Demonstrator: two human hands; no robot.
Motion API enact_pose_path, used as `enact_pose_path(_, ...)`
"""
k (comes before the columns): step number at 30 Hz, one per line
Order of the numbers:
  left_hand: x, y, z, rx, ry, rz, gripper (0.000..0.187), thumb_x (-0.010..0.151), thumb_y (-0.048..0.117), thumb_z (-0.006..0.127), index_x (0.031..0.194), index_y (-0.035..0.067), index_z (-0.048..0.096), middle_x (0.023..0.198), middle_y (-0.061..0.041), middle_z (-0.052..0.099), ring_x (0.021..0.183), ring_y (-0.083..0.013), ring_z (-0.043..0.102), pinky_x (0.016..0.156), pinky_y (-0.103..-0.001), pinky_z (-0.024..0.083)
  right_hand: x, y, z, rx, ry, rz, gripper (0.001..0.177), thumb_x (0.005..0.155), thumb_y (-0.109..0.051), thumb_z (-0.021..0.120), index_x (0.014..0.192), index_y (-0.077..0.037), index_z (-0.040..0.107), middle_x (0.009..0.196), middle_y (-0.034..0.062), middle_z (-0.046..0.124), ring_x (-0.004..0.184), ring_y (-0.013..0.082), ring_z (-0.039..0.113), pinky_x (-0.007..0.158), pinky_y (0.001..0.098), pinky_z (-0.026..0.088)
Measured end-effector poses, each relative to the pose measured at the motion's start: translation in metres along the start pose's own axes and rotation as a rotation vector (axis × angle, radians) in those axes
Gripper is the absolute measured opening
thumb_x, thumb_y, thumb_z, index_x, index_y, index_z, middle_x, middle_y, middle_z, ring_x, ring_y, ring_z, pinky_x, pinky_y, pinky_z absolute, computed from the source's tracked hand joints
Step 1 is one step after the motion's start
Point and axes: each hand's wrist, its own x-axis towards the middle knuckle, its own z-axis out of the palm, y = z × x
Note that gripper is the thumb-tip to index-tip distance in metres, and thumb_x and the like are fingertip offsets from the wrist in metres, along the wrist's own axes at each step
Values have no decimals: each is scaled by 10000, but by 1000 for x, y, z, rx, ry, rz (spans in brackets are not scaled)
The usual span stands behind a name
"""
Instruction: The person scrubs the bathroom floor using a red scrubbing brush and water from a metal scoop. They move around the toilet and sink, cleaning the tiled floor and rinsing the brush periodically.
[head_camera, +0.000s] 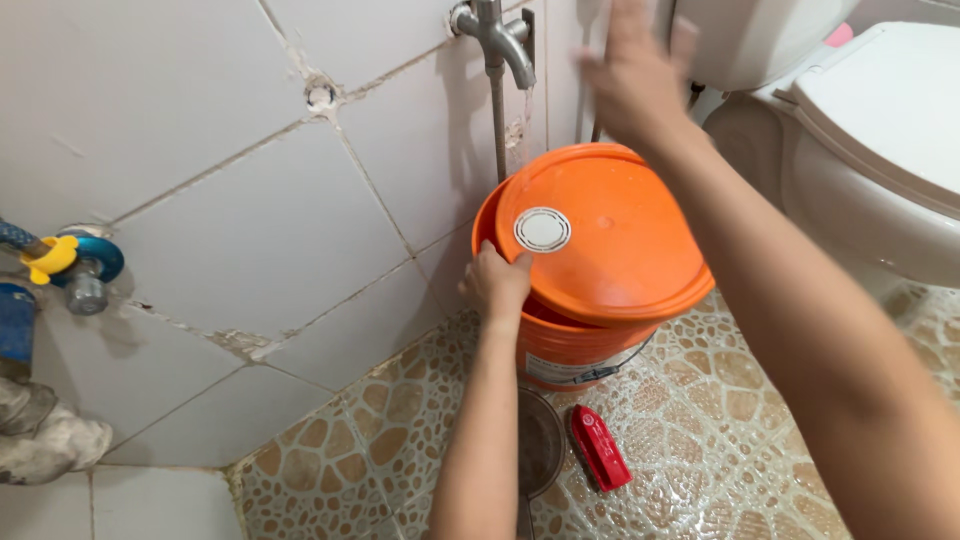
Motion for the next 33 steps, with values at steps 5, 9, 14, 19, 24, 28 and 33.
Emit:
enact_pose_path(5, 18, -13, 13, -104, 86, 143, 446, 728, 331, 819, 1060, 51, 717, 1034, -224, 738, 1040, -437, 664, 954, -567, 470, -142, 74, -67, 447, 26, 848, 705, 1002, -298, 657, 1588, -15, 386, 1530, 217, 564, 1273, 346, 635, 1010, 443, 511)
enact_pose_path(9, 46, -25, 31, -145, 160, 340, 419, 752, 286, 814, 1076, 39, 718, 1033, -246, 725, 1012, -468, 663, 918, -549, 505, -234, 78, -84, 449, -373, 1335, 677, 1023, -475, 692, 1434, 18, 477, 1247, 238, 580, 964, 263, 611, 809, 425, 529)
enact_pose_path(14, 75, -35, 49, -176, 71, 367, 329, 802, 270, 785, 1019, 26, 740, 991, -241, 742, 983, -448, 687, 880, -521, 538, -275, 50, -76, 1210, -431, 1483, 368, 1012, -381, 632, 1180, -53, 630, 831, 62, 636, 728, 183, 657, 715, 352, 566)
enact_pose_path(19, 79, -30, 43, -354, -71, 334, 308, 846, 219, 743, 1071, 9, 726, 985, -207, 764, 943, -366, 737, 843, -434, 564, -267, 23, -86, 1196, -236, 1409, 263, 1028, -269, 660, 1159, -41, 671, 810, 12, 616, 712, 115, 620, 707, 306, 575)
enact_pose_path(24, 79, -20, 30, -593, -165, 262, 363, 869, 100, 721, 1222, 19, 688, 1033, -125, 785, 921, -203, 746, 826, -331, 562, -257, -2, -90, 1160, -141, 1408, 265, 998, -245, 654, 1174, -48, 674, 869, 21, 675, 703, 110, 640, 709, 305, 612)
enact_pose_path(28, 80, -11, 24, -593, -177, 168, 361, 905, 47, 695, 1264, 4, 690, 1071, -111, 791, 933, -159, 740, 833, -300, 562, -253, -7, -91, 1218, -76, 1349, 279, 1002, -238, 648, 1205, -47, 669, 964, 11, 724, 724, 89, 660, 696, 289, 598)
enact_pose_path(33, 76, -7, 17, -601, -167, 150, 351, 900, 67, 712, 1244, -3, 701, 1075, -107, 792, 933, -154, 742, 838, -297, 568, -257, -4, -85, 1264, -82, 1332, 277, 1031, -223, 644, 1222, -26, 678, 966, 28, 721, 733, 82, 650, 703, 291, 603)
